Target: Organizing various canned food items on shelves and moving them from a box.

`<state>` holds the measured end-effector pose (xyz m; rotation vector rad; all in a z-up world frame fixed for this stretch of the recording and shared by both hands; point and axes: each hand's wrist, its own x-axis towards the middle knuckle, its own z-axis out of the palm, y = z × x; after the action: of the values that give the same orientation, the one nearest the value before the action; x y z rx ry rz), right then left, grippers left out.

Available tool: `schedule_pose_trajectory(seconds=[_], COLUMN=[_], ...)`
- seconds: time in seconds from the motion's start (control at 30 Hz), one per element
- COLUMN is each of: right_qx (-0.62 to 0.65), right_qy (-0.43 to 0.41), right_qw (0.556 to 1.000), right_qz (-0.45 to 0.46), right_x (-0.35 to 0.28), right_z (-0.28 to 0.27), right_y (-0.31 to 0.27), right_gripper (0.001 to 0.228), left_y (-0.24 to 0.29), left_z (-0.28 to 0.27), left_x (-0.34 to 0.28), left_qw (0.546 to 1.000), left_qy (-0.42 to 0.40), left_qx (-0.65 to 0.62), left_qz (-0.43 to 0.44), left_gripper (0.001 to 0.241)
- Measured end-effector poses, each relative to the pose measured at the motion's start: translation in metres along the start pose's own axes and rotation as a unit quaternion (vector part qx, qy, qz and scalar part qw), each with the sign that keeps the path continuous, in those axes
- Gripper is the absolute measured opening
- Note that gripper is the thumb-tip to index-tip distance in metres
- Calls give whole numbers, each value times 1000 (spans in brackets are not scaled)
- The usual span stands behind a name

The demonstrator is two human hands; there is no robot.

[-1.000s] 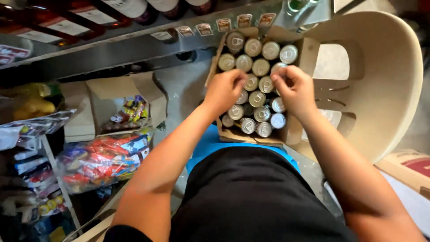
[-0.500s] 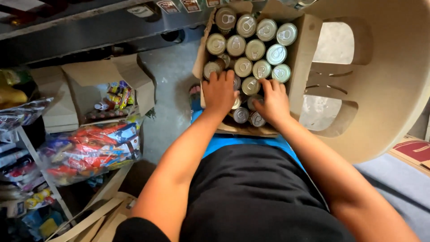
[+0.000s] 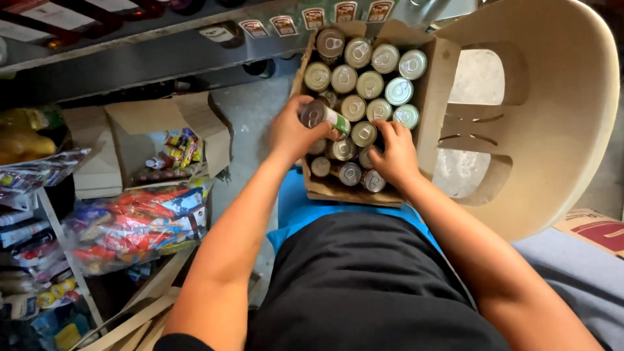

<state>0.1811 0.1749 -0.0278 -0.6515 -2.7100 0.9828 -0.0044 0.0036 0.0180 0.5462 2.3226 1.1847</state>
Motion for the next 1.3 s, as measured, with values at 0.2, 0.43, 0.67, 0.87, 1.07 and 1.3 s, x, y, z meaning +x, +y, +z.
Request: schedule_pose_trajectory(seconds=[0.2, 0.43, 0.67, 0.87, 1.07, 1.3], right_qx=[-51, -161, 4, 369, 459, 321], right_qy=[-4, -40, -7, -91, -86, 2], right_qw=[998, 986, 1000, 911, 869, 940], right_qz=[-40, 12, -13, 162, 163, 114], right_x=[2, 17, 20, 19, 12, 9], right_z=[11, 15, -10, -38, -43, -10], right_y=[-1, -20, 16, 59, 55, 33], right_gripper=[67, 76, 66, 57, 60, 55], left_y=[1, -7, -21, -49, -48, -76], left_z=[31, 52, 40, 59, 65, 67], left_x=[-8, -16, -8, -13, -42, -42], left_qw=[967, 906, 876, 872, 889, 790], left_qy=[39, 49, 71, 4, -14, 19], left_qx=[186, 365, 392, 421, 345, 417], left_qz=[169, 210, 271, 251, 300, 450], left_gripper=[67, 74, 76, 44, 39, 30])
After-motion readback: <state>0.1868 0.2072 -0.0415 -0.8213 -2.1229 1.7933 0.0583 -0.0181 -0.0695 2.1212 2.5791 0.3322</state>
